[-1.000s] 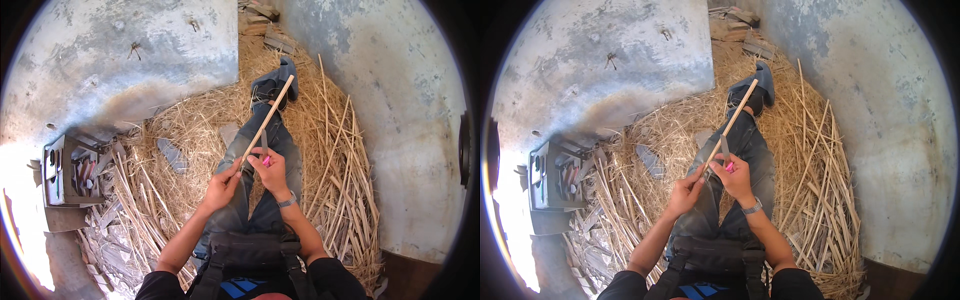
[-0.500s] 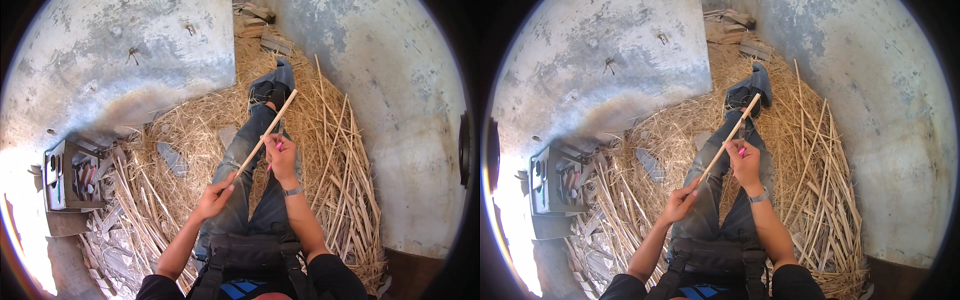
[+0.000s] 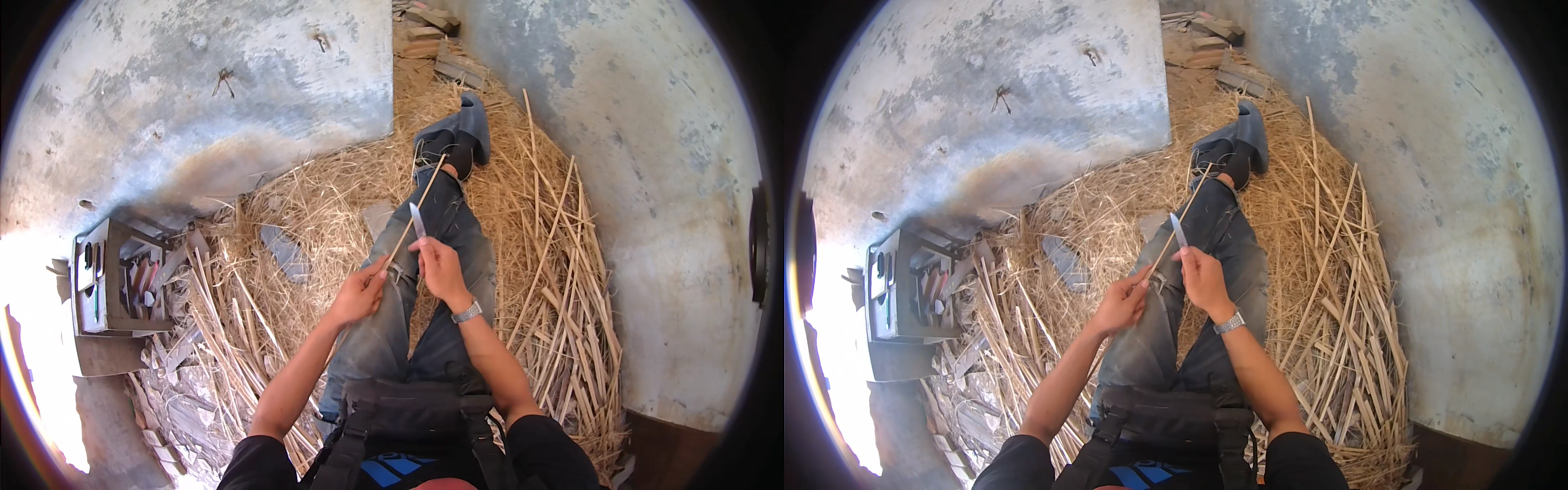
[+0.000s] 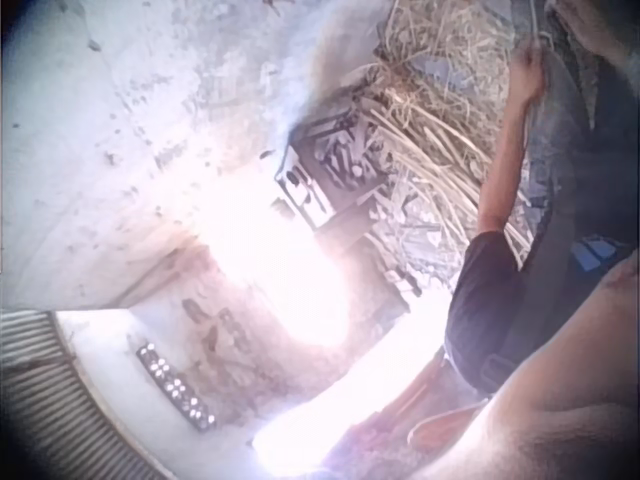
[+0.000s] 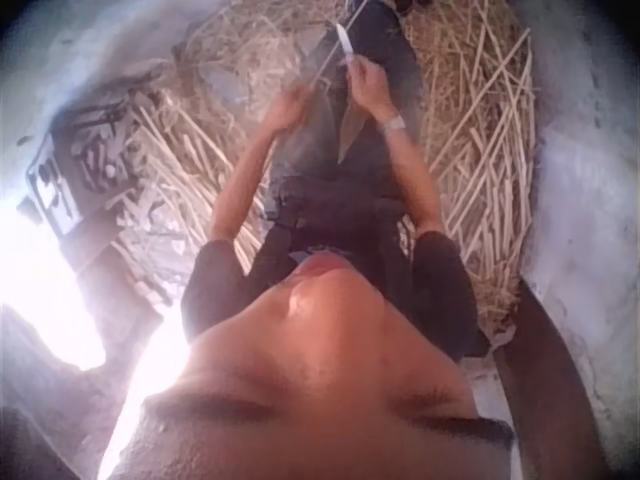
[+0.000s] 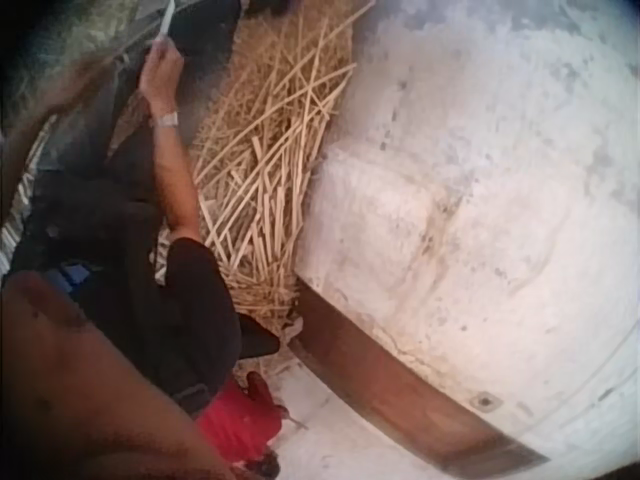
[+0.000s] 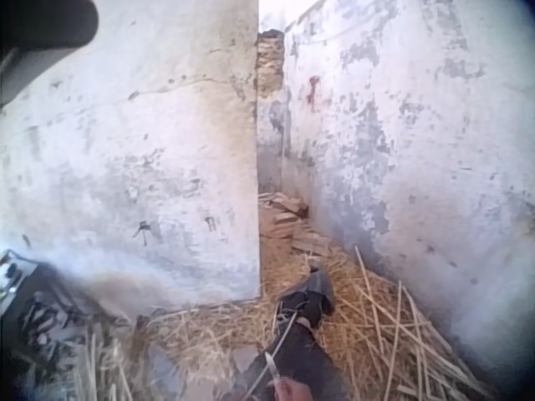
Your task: The person strips thin layers from a bamboo slat using a knife and then bundles the strands by hand.
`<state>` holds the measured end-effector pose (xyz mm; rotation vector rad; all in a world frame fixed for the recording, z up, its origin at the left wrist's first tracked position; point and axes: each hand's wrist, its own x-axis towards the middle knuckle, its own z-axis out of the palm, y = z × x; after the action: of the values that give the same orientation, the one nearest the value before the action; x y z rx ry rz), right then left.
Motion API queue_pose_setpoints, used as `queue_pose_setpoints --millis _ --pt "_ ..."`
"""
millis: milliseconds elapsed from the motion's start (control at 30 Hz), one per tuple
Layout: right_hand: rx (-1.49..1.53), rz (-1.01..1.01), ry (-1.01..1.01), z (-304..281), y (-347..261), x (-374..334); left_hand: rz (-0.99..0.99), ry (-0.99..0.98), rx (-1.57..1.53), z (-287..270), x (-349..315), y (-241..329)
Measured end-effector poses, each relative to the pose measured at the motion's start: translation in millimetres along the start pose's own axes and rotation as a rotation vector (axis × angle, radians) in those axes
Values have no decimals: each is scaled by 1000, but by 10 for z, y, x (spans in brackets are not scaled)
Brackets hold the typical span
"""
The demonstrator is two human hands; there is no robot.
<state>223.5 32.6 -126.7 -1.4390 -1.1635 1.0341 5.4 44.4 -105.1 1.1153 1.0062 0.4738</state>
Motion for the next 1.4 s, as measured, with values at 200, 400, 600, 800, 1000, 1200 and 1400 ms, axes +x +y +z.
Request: queue_pose_setpoints --millis 200,400,600,800,1000,1200,1400 --pt "-358 -145 -44 35 68 -88 -152 -54 -207 -23 124 29" --pt "-661 -178 -153 124 79 -93 -218 -59 -337 34 183 8" --pt "-845 -236 -218 84 79 -38 -287 -96 -511 -13 205 -55" --pt "-945 -289 -215 70 75 -8 -269 -143 -527 -59 188 -67" --pt "-1001 -371 -215 40 145 114 -251 -135 -570 -57 155 -81" --pt "-1145 -111 32 -611 334 796 -295 -167 -533 -103 -16 -150" --pt "-1082 -223 116 -964 434 1086 -315 -139 -574 -18 79 -86"
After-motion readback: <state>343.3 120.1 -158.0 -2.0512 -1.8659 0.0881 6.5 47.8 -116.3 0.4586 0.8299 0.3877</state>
